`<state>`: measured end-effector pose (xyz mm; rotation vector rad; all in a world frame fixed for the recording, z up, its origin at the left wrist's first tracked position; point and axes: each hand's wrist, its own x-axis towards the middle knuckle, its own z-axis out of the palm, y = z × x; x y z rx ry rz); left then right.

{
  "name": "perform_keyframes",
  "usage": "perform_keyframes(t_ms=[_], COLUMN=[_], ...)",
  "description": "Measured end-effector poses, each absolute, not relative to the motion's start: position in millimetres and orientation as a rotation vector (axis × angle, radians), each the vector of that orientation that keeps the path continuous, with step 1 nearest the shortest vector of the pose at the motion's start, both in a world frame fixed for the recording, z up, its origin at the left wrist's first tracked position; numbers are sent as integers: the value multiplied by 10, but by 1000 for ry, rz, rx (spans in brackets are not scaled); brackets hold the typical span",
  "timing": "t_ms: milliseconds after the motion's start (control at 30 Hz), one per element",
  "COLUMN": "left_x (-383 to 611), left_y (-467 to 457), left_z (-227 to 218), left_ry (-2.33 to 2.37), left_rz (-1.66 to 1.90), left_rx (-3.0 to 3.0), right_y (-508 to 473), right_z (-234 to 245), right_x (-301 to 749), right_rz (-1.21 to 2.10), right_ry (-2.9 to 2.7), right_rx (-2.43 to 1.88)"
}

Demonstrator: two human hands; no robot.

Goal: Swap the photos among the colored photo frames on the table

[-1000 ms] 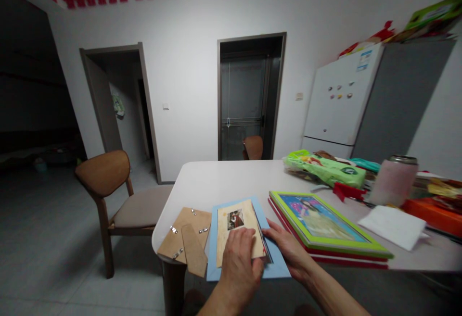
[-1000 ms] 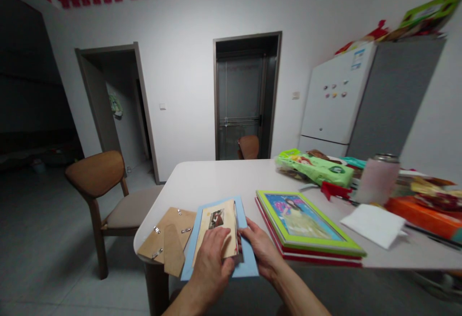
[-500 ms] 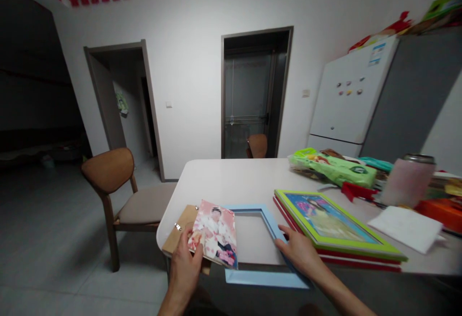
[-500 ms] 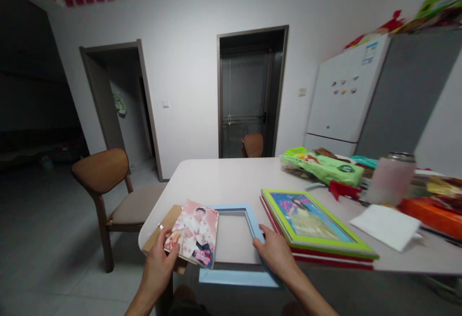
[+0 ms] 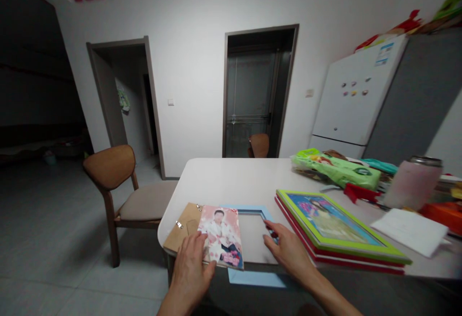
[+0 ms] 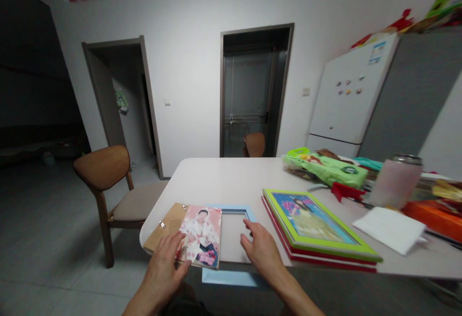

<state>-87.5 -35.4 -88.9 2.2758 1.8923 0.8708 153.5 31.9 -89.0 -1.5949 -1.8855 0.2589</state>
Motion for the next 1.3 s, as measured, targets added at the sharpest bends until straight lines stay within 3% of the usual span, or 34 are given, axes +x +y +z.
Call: perform_keyframes(t_ms=[200, 333, 467, 633, 800, 967, 1300], left_x=[-616, -619, -573, -233, -133, -154, -147], left_y=[-241, -91, -33, -53, -79, -226, -292], left_z=[-1001, -903, -703, -715, -882, -946, -985], left_ry=[1650, 1584, 1405, 905, 1050, 1380, 1392], left_rz=[771, 1192, 1707, 1698, 1577, 1256, 877], left_rx=[2386, 2193, 1584, 1000, 1066, 1661, 2108], right_y=[391, 373, 294, 288, 429, 568, 702], right_z=[-905, -698, -570, -711, -729, -754, -794], right_x=[962, 768, 771, 976, 1458, 1720, 1553], right_rz=[1084, 1159, 1206, 1414, 1271, 1063, 656], right_ry=[-1602, -1357, -1217, -1009, -1100, -1359, -1676], right_rx=[-1375, -1057, -1109, -1097, -1158, -1423, -1642])
